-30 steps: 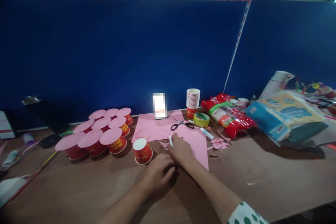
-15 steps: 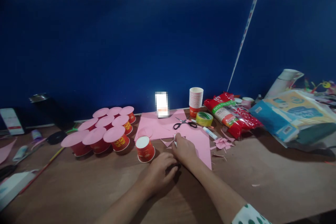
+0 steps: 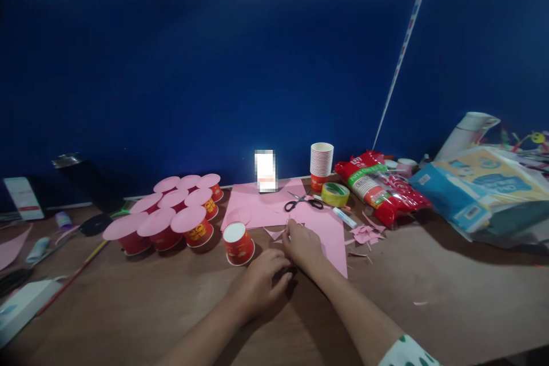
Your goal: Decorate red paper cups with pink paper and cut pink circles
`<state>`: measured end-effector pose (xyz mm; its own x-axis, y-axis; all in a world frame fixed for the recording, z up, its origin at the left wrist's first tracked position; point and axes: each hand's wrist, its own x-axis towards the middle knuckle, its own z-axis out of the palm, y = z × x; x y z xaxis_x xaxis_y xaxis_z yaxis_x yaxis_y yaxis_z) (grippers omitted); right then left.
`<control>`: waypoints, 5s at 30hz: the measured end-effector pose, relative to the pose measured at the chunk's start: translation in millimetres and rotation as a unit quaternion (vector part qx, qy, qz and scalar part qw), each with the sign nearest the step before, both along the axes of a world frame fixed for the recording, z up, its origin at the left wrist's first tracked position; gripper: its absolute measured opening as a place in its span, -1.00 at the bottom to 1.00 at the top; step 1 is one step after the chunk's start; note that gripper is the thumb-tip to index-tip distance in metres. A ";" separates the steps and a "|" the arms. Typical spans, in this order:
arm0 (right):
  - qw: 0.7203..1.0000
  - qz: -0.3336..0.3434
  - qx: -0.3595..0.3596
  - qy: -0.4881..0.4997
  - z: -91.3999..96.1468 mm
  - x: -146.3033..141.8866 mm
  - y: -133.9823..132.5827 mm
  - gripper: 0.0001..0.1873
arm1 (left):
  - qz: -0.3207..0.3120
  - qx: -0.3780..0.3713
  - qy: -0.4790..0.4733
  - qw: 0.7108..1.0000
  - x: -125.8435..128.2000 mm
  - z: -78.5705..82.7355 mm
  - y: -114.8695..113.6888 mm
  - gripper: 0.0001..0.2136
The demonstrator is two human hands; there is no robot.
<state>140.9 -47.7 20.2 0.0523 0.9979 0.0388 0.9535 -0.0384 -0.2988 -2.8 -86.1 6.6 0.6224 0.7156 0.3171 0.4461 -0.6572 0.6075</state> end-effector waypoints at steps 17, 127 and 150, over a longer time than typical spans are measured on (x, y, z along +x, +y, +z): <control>0.987 0.011 0.071 0.141 -15.6 12.1 0.7 -0.84 | 0.004 -0.003 -0.020 1.000 -0.1 -6.1 -0.7 -0.86; 0.483 0.036 -0.185 0.855 -5.8 5.1 -2.1 -0.82 | 0.039 -0.009 0.024 0.999 2.1 -2.1 -2.8 -0.88; 0.580 0.173 -0.175 0.777 -0.4 -4.0 -27.8 -0.72 | 0.211 -0.067 -0.349 0.911 -5.2 19.2 -9.0 -0.61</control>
<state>136.9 -75.5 19.8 -0.4532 0.8914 0.0050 -0.4872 -0.2430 -0.8388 -8.0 -95.1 25.8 -0.0353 0.9056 0.4228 0.1168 -0.4164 0.9016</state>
